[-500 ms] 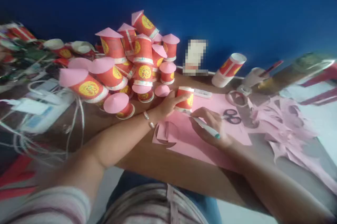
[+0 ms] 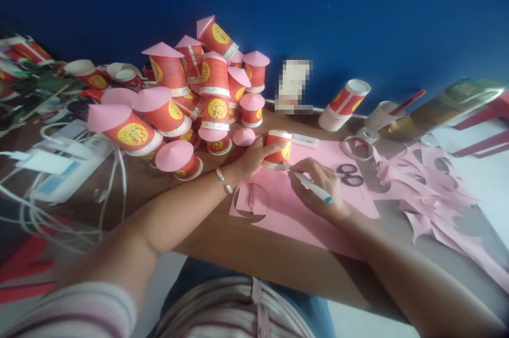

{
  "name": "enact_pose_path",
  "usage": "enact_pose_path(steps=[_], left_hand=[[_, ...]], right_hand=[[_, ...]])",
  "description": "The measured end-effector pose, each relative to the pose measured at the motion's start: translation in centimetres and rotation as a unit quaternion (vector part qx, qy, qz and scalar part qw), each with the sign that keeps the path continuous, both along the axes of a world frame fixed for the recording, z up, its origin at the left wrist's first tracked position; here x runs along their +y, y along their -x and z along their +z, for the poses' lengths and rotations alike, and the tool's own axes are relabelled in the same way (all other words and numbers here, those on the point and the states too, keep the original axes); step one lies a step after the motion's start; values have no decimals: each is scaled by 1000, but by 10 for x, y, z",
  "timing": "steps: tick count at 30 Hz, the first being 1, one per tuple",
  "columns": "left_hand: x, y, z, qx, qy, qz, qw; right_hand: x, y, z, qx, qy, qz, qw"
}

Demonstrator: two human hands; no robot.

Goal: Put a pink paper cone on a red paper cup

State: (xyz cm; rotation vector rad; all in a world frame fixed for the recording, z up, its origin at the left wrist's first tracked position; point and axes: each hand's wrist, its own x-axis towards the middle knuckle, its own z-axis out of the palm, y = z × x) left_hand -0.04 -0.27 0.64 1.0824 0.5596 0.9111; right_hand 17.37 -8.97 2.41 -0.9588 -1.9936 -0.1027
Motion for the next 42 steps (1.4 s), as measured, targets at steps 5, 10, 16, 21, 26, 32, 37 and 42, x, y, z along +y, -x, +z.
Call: enact_pose_path(steps=[5, 10, 16, 21, 26, 32, 37, 42], left_hand=[[0, -1, -2, 1, 11, 5, 1000], [0, -2, 0, 4, 14, 14, 1000], [0, -2, -2, 7, -12, 14, 1000], [-1, -1, -1, 18, -17, 12, 1000], [-1, -1, -1, 22, -18, 7, 1000], [-5, 0, 2, 43, -6, -8, 999], [-7, 2, 3, 62, 15, -19, 998], [-3, 0, 0, 51, -12, -13, 999]], right_hand=[[-2, -1, 2, -3, -6, 1, 1000], [-4, 1, 3, -4, -2, 34, 999], [-4, 2, -1, -12, -3, 46, 999], [-3, 2, -2, -11, 1, 43, 999], [-2, 2, -3, -10, 4, 41, 999], [-1, 1, -6, -16, 1, 40, 999], [0, 1, -5, -11, 3, 42, 999], [-3, 1, 2, -3, -4, 54, 999]])
